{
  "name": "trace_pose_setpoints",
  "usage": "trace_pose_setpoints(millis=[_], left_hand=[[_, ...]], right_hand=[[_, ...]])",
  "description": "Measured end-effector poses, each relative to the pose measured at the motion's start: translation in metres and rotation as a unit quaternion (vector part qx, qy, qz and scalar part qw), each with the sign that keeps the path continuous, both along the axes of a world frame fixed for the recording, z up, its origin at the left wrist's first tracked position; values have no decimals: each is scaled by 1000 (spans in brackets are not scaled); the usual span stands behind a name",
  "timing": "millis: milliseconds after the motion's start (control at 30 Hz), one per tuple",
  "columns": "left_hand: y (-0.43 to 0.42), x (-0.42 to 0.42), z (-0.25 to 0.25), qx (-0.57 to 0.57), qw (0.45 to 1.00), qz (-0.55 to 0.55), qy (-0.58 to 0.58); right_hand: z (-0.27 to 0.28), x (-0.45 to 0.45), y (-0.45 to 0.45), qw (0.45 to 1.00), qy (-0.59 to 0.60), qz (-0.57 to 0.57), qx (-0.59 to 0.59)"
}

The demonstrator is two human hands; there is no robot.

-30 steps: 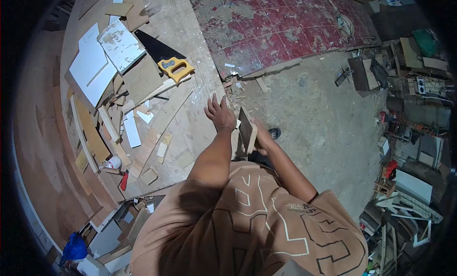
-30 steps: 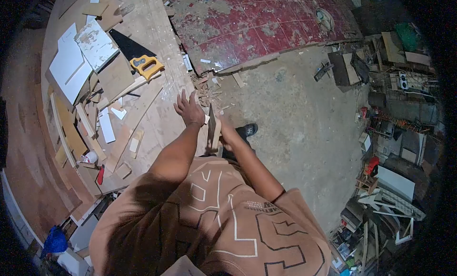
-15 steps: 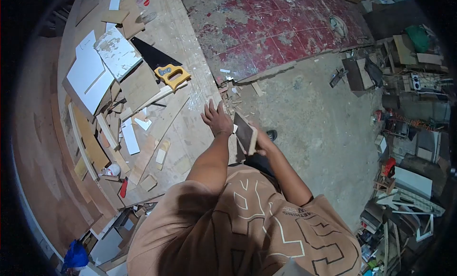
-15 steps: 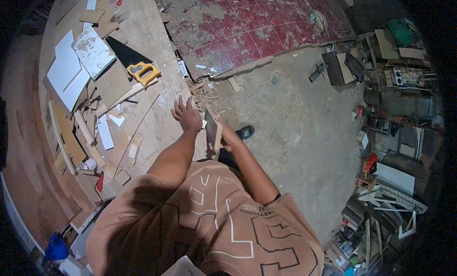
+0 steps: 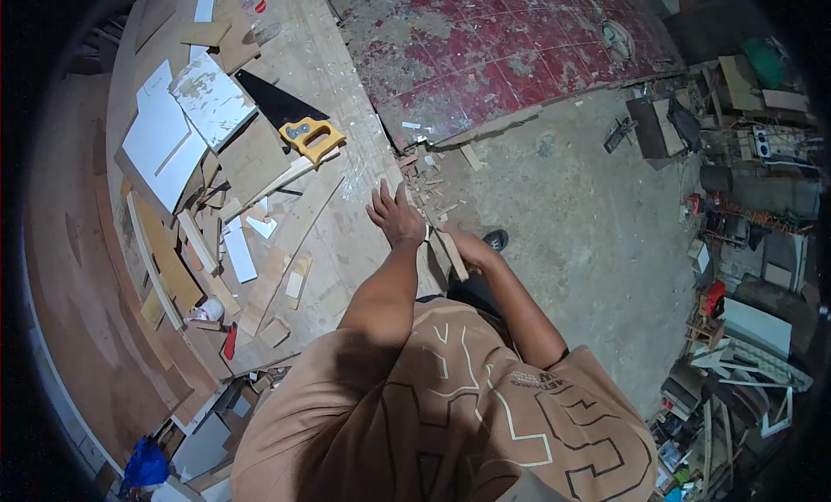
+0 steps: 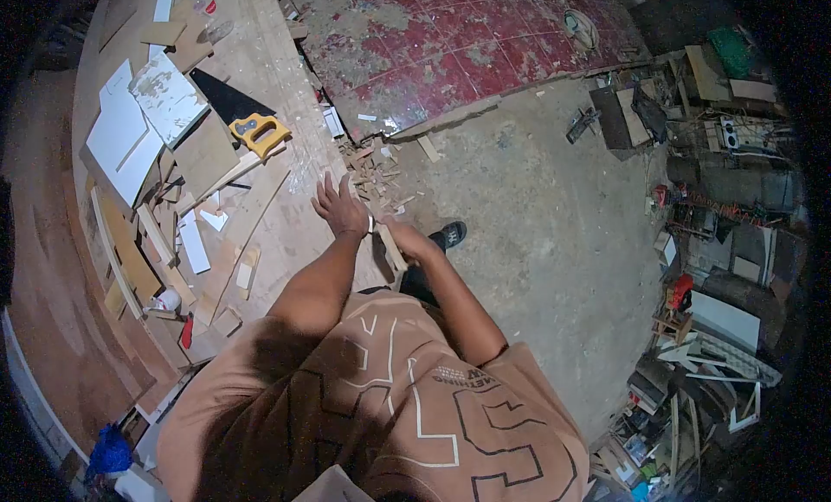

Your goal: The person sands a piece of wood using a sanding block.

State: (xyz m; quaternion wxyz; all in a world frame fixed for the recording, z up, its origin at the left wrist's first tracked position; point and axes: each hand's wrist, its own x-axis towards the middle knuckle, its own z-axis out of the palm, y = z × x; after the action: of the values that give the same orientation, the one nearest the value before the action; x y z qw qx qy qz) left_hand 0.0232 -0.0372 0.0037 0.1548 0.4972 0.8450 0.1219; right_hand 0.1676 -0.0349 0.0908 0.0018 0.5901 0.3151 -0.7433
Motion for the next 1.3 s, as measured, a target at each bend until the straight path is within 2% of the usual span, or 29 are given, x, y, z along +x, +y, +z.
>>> trace_pose_setpoints(millis=[100, 133, 200, 233, 267, 333, 467, 500, 533, 567, 633, 667, 767, 800, 900, 1000, 1033, 1100, 1133, 1200, 1300], left_hand=[[-2, 0, 2, -1, 1000, -3, 0], [-2, 0, 4, 7, 1000, -6, 1], [0, -1, 3, 5, 1000, -6, 1], [-2, -1, 2, -2, 1000, -12, 1], [-4, -2, 1, -4, 1000, -12, 3], [-3, -1, 1, 24, 1000, -11, -8], [-2, -3, -1, -1, 1000, -11, -13], [-4, -3, -1, 11, 1000, -16, -5], [-5, -3, -2, 24, 999, -21, 2], [-4, -2, 0, 25, 1000, -18, 0], [-3, -3, 1, 8, 1000, -17, -3], [-2, -3, 1, 9, 1000, -15, -2], [-5, -4, -2, 12, 1000, -26, 0], [-5, -3, -2, 11, 1000, -22, 5], [-2, -2, -1, 10, 1000, -21, 6], [-5, -2, -3, 4, 1000, -20, 4], [-4, -2, -3, 8, 1000, -20, 6], [-3, -2, -1, 0, 1000, -19, 3], [-3, -3, -1, -8, 1000, -19, 2], [-2, -3, 0, -4, 1000, -20, 2], [-3, -2, 2, 1, 1000, -21, -3]], right_hand=[[21, 17, -1, 999, -12, 18, -33], [-2, 23, -1, 996, -41, 51, -60], [-56, 17, 1, 998, -20, 38, -55], [-57, 6, 6, 998, 2, 19, -54], [-56, 1, 12, 999, -23, 48, -13], [-57, -5, 21, 998, -30, 51, -29], [-45, 9, 31, 988, -39, 145, -47], [-29, 13, 34, 979, -43, 190, -64], [22, 11, 47, 963, -54, 249, -85], [12, 12, 49, 962, -56, 253, -85], [8, 4, 52, 964, -63, 242, -93], [6, 2, 51, 971, -44, 227, -58], [-44, -16, 48, 977, -49, 193, -70], [-45, -17, 45, 984, -34, 170, -34], [-74, -3, 33, 991, -33, 113, -56], [-41, 32, 32, 987, 23, 150, -52], [4, 32, 38, 986, 25, 137, -87], [22, 35, 48, 973, -14, 190, -132], [4, 34, 47, 972, -14, 192, -133], [-58, 26, 38, 989, 44, 127, -65], [-79, 2, 41, 989, 5, 86, -117]])
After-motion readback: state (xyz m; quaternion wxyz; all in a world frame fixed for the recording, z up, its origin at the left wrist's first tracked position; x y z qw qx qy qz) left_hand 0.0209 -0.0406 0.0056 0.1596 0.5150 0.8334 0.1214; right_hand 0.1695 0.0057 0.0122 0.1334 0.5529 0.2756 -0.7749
